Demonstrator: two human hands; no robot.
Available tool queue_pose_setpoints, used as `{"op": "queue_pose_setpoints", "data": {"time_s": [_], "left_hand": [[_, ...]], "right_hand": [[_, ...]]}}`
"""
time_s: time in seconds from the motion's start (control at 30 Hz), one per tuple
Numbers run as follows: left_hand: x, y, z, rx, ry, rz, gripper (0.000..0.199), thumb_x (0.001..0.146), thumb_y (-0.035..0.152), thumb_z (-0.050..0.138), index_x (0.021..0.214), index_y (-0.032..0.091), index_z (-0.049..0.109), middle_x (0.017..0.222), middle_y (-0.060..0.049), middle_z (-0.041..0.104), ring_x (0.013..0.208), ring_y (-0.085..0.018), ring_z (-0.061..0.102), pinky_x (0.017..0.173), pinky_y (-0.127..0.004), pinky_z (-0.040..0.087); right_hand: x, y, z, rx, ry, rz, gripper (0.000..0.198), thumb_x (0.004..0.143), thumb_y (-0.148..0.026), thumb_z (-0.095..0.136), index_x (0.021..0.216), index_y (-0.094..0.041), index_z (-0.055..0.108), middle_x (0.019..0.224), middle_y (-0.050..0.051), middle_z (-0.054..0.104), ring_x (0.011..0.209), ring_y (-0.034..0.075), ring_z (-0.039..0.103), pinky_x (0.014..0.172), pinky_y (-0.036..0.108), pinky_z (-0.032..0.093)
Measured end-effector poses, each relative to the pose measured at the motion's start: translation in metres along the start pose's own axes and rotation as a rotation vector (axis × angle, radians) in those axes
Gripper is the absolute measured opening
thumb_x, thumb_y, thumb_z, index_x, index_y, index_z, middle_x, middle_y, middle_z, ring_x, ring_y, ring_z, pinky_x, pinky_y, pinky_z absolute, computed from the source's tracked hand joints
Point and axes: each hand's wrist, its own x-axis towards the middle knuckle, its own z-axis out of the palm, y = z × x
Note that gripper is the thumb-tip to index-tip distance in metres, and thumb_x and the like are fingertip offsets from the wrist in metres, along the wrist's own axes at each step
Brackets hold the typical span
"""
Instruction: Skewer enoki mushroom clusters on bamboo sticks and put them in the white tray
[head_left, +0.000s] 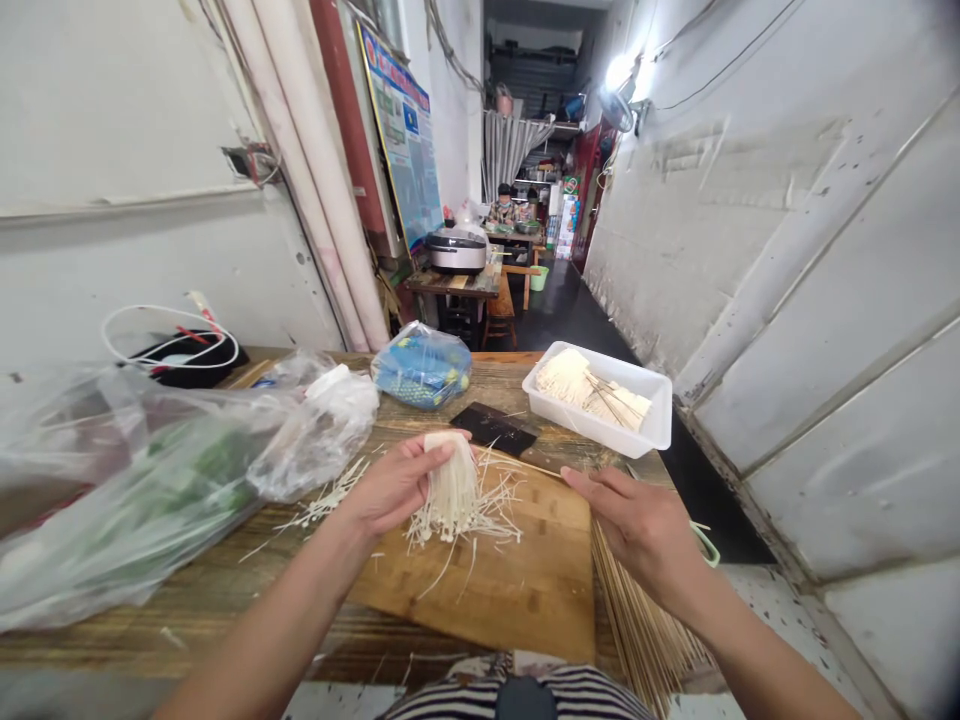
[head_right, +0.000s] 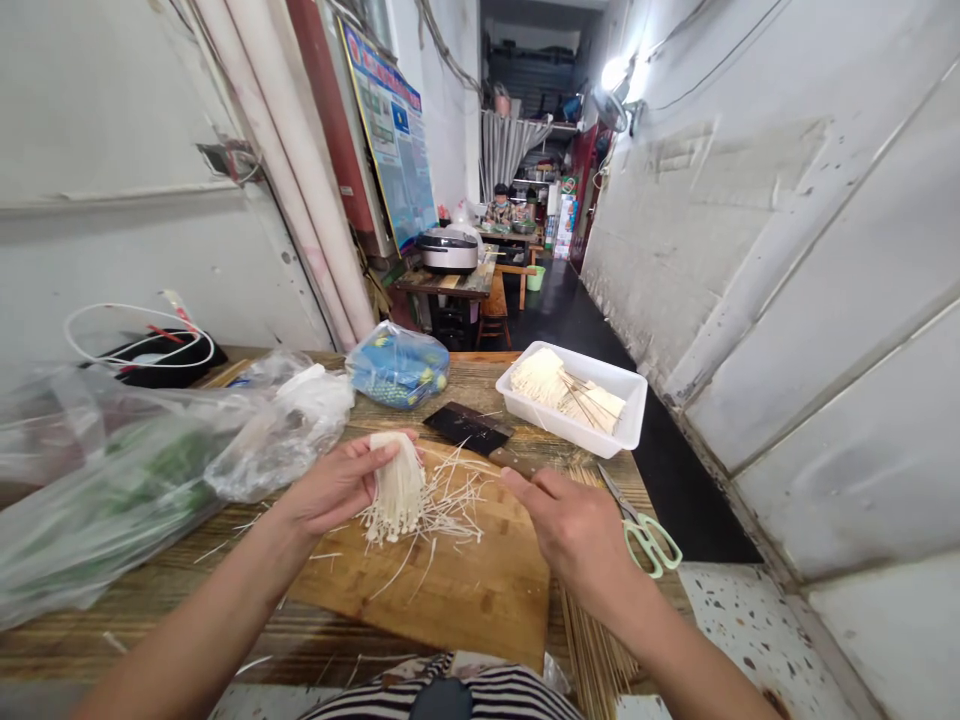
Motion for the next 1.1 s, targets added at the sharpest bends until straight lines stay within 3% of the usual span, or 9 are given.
{"op": "queue_pose_setpoints", "data": {"time_s": [0.27, 1.1], "left_hand": [[0.0, 0.0, 0.009, 0.006, 0.028, -0.016, 0.04, 0.055, 0.027, 0.086, 0.087, 0.011, 0.069, 0.078, -0.007, 0.073, 0.067, -0.015, 0.066, 0.065, -0.024, 0.055], [-0.001, 0.002, 0.015, 0.044, -0.006, -0.046, 0.028, 0.061, 0.025, 0.082, 0.081, 0.01, 0.069, 0.069, -0.005, 0.071, 0.057, -0.013, 0.064, 0.059, -0.024, 0.053]], "right_hand": [[-0.003, 0.002, -0.001, -0.013, 0.0, 0.011, 0.036, 0.094, -0.014, 0.039, 0.12, -0.021, 0.063, 0.077, 0.005, 0.066, 0.065, 0.012, 0.061, 0.058, 0.02, 0.045], [-0.009, 0.005, -0.003, -0.003, -0.028, 0.011, 0.037, 0.093, -0.012, 0.038, 0.12, -0.019, 0.061, 0.08, 0.005, 0.067, 0.064, 0.012, 0.062, 0.055, 0.021, 0.045]]}}
